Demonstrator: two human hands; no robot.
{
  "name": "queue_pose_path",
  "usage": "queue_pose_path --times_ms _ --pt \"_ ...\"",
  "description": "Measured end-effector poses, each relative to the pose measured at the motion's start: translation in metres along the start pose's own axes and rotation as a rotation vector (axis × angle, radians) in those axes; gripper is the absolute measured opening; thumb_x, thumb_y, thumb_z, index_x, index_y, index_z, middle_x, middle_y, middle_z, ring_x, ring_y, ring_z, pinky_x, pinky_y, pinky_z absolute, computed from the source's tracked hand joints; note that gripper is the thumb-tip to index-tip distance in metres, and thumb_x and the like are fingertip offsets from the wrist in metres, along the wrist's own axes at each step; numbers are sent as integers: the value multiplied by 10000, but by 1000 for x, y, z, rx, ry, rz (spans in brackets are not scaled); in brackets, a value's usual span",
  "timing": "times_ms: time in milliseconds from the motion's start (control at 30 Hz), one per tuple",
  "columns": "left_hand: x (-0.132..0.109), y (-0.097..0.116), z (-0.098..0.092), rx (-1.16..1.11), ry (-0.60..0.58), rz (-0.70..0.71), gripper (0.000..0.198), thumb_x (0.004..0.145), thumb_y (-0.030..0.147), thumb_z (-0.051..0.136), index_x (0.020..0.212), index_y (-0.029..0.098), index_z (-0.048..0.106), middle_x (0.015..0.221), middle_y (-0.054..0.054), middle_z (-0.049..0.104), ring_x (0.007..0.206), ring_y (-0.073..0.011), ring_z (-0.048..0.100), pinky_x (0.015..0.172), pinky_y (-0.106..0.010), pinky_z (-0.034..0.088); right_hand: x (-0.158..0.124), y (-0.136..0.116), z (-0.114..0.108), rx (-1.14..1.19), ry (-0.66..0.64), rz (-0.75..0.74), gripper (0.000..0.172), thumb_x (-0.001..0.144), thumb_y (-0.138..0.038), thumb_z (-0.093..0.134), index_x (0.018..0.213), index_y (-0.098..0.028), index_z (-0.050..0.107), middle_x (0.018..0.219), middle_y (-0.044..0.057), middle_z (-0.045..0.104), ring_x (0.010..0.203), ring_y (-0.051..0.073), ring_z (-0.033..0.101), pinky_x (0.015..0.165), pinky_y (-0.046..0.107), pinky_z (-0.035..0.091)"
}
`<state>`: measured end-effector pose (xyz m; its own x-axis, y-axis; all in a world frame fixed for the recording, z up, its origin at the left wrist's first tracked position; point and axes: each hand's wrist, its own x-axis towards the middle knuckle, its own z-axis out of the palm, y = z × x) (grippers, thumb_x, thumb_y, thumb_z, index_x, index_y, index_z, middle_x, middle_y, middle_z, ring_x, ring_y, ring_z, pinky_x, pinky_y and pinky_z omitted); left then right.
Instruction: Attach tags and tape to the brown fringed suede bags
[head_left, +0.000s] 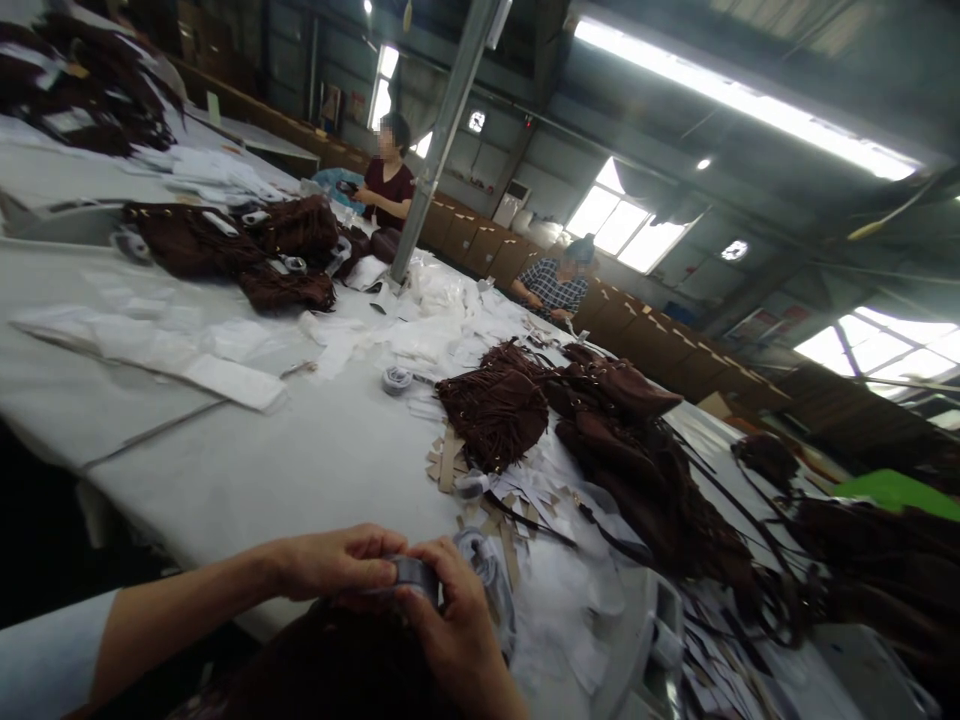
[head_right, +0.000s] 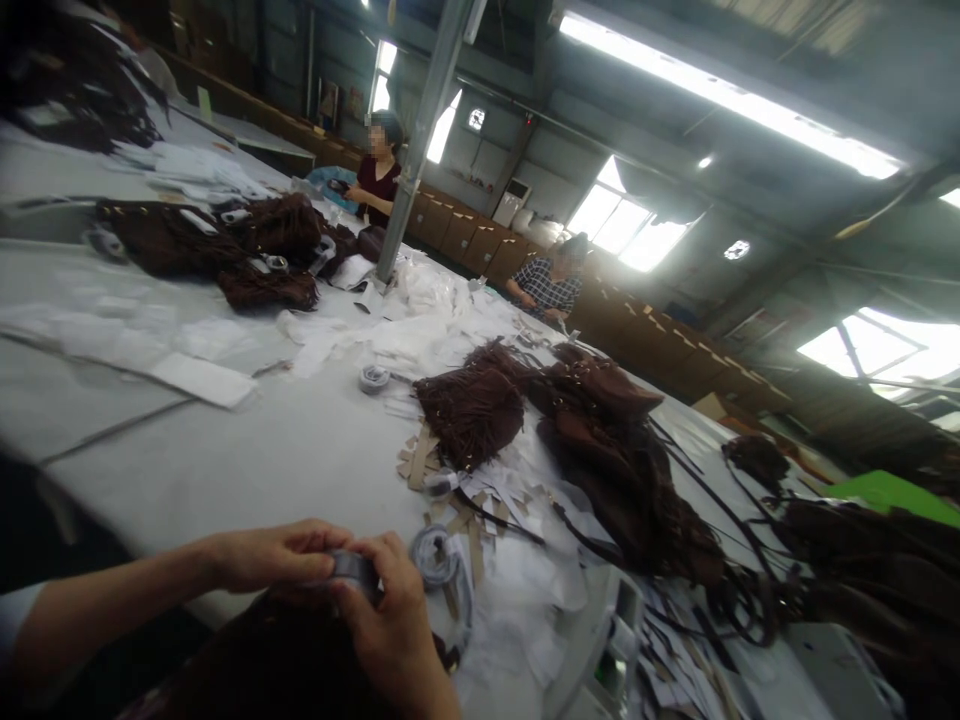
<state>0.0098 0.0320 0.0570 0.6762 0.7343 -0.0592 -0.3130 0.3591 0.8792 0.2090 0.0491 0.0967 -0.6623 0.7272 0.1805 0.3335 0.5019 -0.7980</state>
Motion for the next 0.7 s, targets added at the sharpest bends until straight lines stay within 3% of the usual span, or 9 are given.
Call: queue_pose_path --times_ms 100,233,433,567,700 --pt "-2 2 3 35 -4 -8 389 791 488 631 972 148 578 678 31 435 496 -58 291 426 -192 199 -1 -1 -1 -85 -56 -9 288 823 -148 596 1096 -233 563 979 11 568 938 146 544 850 248 434" --pt "-3 6 5 159 -13 -39 377 818 476 600 1006 149 608 698 14 478 515 -67 320 439 -193 214 -3 2 -1 -226 -142 -4 504 767 -338 712 1233 -306 523 937 11 528 885 171 523 813 277 455" --pt "-1 -3 4 104 60 -74 353 816 448 613 980 136 614 685 20 455 520 -62 300 444 -176 225 -1 1 -3 -227 -121 -43 369 822 -288 646 1184 -307 578 912 16 495 868 157 514 799 259 464" --pt "0 -9 4 144 151 -105 317 858 439 555 923 134 613 701 7 473 520 -67 315 439 -175 236 1 0 -9 -249 -150 -52 385 816 -283 653 1193 -304 577 896 18 499 885 165 521 801 257 471" --pt "4 -13 2 170 104 -121 319 855 440 558 932 136 622 706 5 484 521 -71 329 450 -174 260 -1 6 -7 -253 -143 -59 418 805 -279 664 1211 -302 567 911 28 516 887 168 538 799 260 480"
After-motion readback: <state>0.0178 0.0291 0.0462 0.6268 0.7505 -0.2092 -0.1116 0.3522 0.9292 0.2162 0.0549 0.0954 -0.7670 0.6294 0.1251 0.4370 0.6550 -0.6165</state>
